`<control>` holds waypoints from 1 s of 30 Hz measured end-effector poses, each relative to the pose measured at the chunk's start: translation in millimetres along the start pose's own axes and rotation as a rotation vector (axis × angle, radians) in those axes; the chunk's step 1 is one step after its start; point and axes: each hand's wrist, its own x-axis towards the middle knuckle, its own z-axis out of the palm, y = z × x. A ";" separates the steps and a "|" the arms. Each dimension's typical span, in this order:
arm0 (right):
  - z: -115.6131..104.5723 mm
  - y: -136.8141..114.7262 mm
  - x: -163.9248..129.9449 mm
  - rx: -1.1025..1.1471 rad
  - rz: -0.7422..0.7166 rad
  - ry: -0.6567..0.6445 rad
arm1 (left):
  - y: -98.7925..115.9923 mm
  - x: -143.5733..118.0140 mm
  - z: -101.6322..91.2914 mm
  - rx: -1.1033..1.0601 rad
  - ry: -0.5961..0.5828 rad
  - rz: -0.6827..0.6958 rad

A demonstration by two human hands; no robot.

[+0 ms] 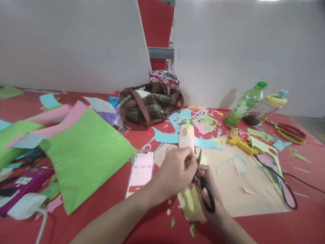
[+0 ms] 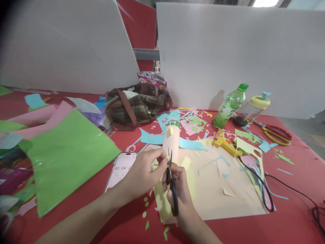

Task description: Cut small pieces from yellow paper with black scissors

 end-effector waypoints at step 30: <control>-1.3 -1.8 -1.6 0.015 0.027 0.066 | -3.7 -0.3 -1.1 -0.127 0.012 -0.047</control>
